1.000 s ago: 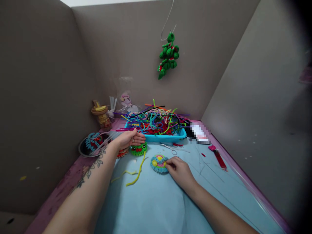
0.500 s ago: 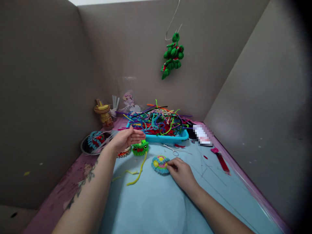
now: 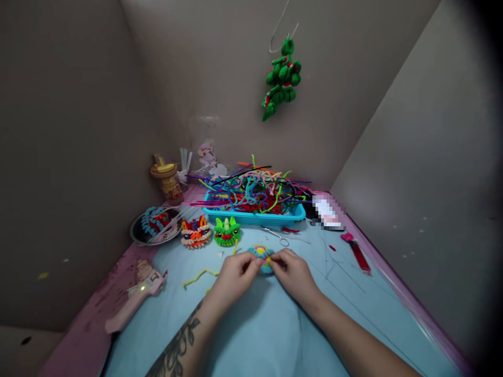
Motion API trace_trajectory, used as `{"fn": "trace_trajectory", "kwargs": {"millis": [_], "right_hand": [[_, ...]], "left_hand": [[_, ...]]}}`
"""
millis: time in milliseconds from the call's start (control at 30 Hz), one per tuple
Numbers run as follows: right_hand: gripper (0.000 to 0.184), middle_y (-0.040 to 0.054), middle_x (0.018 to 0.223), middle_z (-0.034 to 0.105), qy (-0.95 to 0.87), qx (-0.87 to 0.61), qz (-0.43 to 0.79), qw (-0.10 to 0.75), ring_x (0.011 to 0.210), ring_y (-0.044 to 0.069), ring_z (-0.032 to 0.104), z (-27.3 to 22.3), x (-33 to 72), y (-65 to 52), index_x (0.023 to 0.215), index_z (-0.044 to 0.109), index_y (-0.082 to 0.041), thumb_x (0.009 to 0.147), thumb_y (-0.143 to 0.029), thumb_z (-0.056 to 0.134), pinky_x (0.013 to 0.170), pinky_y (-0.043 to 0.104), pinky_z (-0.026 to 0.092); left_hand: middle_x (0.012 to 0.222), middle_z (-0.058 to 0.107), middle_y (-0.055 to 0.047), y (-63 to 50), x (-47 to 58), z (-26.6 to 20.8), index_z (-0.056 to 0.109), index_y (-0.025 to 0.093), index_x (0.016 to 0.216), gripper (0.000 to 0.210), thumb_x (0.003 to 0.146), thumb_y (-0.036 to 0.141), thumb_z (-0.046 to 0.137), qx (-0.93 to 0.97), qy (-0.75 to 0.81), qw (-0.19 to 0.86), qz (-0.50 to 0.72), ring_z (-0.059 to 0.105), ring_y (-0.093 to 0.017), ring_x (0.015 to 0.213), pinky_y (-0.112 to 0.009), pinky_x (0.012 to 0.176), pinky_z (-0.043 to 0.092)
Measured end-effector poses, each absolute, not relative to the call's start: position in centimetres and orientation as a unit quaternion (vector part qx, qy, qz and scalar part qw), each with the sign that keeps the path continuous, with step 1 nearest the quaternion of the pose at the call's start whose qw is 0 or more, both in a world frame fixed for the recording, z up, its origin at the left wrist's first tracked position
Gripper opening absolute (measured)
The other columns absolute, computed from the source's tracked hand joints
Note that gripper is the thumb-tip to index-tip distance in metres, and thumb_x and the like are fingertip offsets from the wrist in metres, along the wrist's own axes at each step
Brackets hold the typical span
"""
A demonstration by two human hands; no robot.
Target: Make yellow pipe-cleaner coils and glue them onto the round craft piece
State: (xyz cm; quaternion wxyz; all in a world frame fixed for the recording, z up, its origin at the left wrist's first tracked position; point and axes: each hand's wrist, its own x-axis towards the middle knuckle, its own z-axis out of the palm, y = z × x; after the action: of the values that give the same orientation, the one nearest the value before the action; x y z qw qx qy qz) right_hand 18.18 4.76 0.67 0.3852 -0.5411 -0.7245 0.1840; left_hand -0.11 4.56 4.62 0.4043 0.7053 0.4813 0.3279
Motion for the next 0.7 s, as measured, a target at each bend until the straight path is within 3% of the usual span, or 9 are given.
{"fn": "trace_trajectory", "kwargs": {"millis": [133, 300, 467, 700], "right_hand": [[0.011, 0.0030, 0.072, 0.060, -0.725, -0.543, 0.180, 0.384, 0.068, 0.017, 0.057, 0.8, 18.2, 4.7, 0.076, 0.063, -0.019, 0.079, -0.015, 0.054, 0.064, 0.028, 0.045], [0.010, 0.0026, 0.074, 0.060, -0.726, -0.546, 0.178, 0.379, 0.071, 0.017, 0.058, 0.6, 18.3, 4.8, 0.077, 0.063, -0.019, 0.080, -0.014, 0.054, 0.066, 0.028, 0.045], [0.011, 0.0031, 0.076, 0.061, -0.725, -0.549, 0.177, 0.377, 0.073, 0.017, 0.059, 0.8, 18.2, 4.7, 0.077, 0.062, -0.019, 0.080, -0.013, 0.053, 0.067, 0.028, 0.046], [0.010, 0.0035, 0.076, 0.062, -0.730, -0.539, 0.173, 0.383, 0.073, 0.018, 0.059, 0.6, 18.3, 4.7, 0.078, 0.063, -0.020, 0.080, -0.016, 0.053, 0.067, 0.029, 0.047]], "left_hand": [[0.078, 0.059, -0.004, 4.9, -0.4, 3.8, 0.059, 0.020, 0.084, 0.020, 0.082, 0.039, 0.055, 0.714, 0.512, 0.295, 0.374, 0.053, -0.018, 0.071, -0.030, 0.068, 0.041], [0.115, 0.058, -0.013, 5.1, -0.4, 2.6, 0.048, 0.019, 0.123, 0.054, 0.074, 0.031, 0.065, 0.727, 0.536, 0.281, 0.323, 0.057, -0.024, 0.093, -0.038, 0.086, 0.044], [0.125, 0.056, -0.016, 4.9, -0.1, 2.0, 0.043, 0.017, 0.130, 0.063, 0.072, 0.025, 0.066, 0.713, 0.560, 0.300, 0.298, 0.052, -0.031, 0.114, -0.043, 0.092, 0.042], [0.126, 0.056, -0.017, 4.6, -0.2, 1.6, 0.041, 0.018, 0.133, 0.072, 0.067, 0.023, 0.069, 0.696, 0.573, 0.321, 0.292, 0.050, -0.033, 0.119, -0.044, 0.095, 0.040]]}}
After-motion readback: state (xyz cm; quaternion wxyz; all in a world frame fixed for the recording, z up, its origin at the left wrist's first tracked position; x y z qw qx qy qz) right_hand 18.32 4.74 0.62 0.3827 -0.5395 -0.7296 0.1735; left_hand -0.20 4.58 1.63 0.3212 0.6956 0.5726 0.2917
